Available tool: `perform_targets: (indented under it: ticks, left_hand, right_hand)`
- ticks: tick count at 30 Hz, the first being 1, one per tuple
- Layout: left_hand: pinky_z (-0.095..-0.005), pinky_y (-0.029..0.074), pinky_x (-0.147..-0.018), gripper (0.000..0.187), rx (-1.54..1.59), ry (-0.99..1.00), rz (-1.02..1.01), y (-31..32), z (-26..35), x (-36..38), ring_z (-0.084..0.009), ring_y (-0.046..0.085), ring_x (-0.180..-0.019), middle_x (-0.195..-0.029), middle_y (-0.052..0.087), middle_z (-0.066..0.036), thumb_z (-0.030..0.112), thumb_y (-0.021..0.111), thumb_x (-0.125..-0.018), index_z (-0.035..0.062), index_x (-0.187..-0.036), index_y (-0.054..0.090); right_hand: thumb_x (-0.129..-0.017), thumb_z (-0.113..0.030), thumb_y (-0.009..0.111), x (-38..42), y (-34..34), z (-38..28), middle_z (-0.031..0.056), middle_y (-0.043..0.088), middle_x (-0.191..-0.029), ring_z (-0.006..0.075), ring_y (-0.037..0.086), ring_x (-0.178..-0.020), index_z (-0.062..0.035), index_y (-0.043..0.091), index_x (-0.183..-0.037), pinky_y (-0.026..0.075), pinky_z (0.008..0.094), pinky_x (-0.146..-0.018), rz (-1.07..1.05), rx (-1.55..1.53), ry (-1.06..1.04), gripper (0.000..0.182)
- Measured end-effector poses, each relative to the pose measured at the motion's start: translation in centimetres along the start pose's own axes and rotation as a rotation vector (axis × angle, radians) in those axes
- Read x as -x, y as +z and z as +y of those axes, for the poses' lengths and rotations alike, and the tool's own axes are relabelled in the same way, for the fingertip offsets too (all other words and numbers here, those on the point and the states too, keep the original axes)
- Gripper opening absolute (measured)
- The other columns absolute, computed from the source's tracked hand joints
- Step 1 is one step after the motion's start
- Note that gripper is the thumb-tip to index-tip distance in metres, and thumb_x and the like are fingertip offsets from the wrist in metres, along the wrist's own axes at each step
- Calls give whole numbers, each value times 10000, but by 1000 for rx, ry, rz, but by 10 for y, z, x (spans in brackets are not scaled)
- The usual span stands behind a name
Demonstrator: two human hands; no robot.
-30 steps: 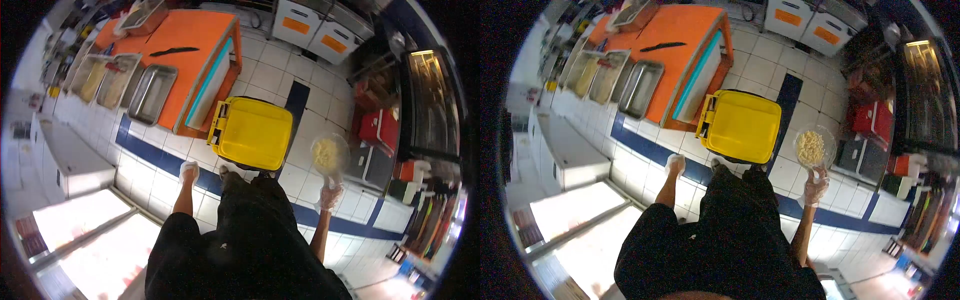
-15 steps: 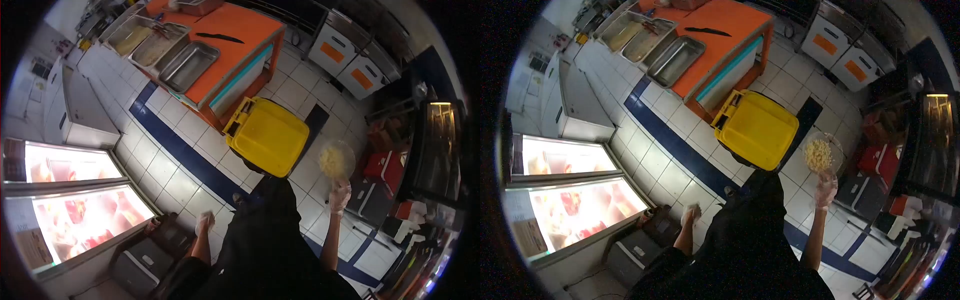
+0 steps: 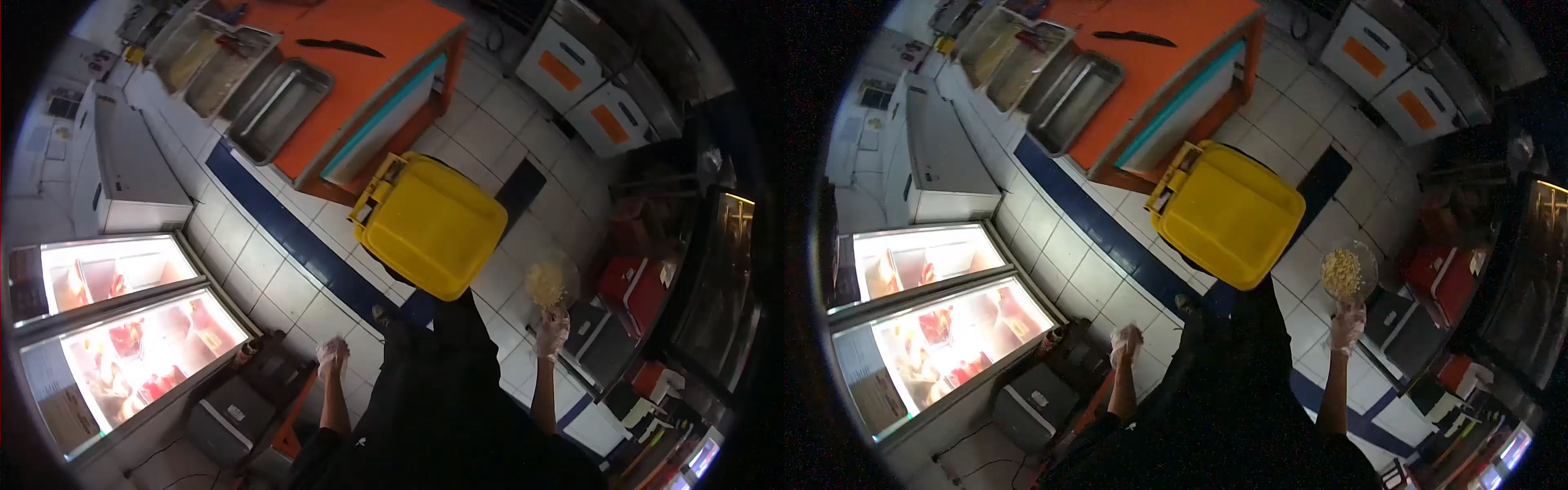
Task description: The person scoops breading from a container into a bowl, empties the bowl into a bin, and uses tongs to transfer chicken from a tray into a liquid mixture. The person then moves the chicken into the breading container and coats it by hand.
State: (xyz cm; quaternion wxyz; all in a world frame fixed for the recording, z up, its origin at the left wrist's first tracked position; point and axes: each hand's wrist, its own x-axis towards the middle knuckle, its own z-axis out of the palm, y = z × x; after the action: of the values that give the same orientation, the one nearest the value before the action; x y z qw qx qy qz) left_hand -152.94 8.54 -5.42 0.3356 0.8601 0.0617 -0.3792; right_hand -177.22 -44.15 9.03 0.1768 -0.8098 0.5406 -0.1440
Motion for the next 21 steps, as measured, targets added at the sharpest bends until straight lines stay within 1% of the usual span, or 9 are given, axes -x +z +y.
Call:
perform_targets:
  ticks: [2, 4, 5, 11, 13, 15, 16, 19, 21]
  left_hand:
    - [-297, 469, -508, 323, 524, -160, 85, 28, 36, -20, -154, 586, -553, -642, 607, -65, 334, 546, -864, 41, -749, 618]
    - [-299, 463, -516, 323, 448, -198, 56, 35, 71, -30, -155, 582, -556, -639, 603, -63, 330, 533, -865, 40, -745, 612]
    - [-301, 458, -524, 324, 379, -208, 29, 37, 89, -36, -156, 578, -559, -636, 599, -61, 326, 521, -866, 40, -741, 605]
    - [-338, 477, -598, 282, 35, -144, 71, 5, 104, -16, -203, 626, -639, -714, 646, -112, 275, 490, -815, 43, -777, 645]
    - [-387, 483, -688, 332, -78, -162, 58, -3, 74, -13, -257, 650, -761, -734, 665, -115, 319, 470, -827, 61, -803, 677]
    - [-394, 481, -707, 363, -74, -254, 52, -14, 68, 4, -265, 649, -791, -758, 671, -116, 344, 455, -838, 61, -815, 680]
    - [-401, 478, -727, 393, -58, -359, 44, -22, 62, 14, -273, 649, -822, -782, 678, -118, 368, 439, -850, 60, -827, 683]
    - [-405, 488, -682, 324, -370, -166, 27, -37, -134, -24, -291, 660, -774, -804, 679, -141, 306, 492, -865, 53, -836, 692]
    - [-400, 493, -696, 283, -767, -107, -49, -50, -86, 14, -289, 662, -821, -847, 681, -144, 289, 518, -853, 68, -854, 695]
  right_hand:
    - [-820, -139, 597, -19, 11, 19, 139, 609, -1014, 341, 558, -953, -43, 617, -981, 443, 415, -828, -91, 51, 15, 189]
    - [-820, -172, 570, -22, 16, 27, 176, 571, -1081, 358, 539, -1029, -56, 566, -1054, 468, 445, -809, -151, 109, -37, 262]
    - [-812, -176, 578, -23, 39, 72, 168, 575, -1057, 336, 534, -1046, -78, 575, -1043, 463, 437, -821, -108, 361, -369, 251]
    - [-841, -240, 587, -31, 137, 3, 155, 618, -1066, 319, 607, -932, -90, 589, -1092, 490, 421, -788, -438, -91, -113, 292]
    - [-880, -290, 572, -52, 121, -81, 174, 626, -1047, 305, 610, -958, -77, 575, -1137, 489, 424, -797, -719, -158, 114, 333]
    - [-923, -321, 525, -41, 185, -85, 194, 617, -1078, 300, 601, -1004, -57, 512, -1222, 462, 443, -875, -925, -826, 626, 399]
    - [-923, -321, 525, -35, 199, -89, 194, 617, -1078, 300, 601, -1004, -57, 512, -1222, 462, 443, -875, -928, -839, 620, 399]
    - [-929, -342, 520, -26, 234, -121, 199, 603, -1103, 316, 581, -1035, -50, 420, -1298, 414, 464, -960, -1036, -1313, 924, 481]
    - [-936, -449, 426, -20, 262, -132, 181, 622, -1030, 341, 585, -958, -52, 448, -1220, 417, 541, -882, -878, -1423, 1127, 489]
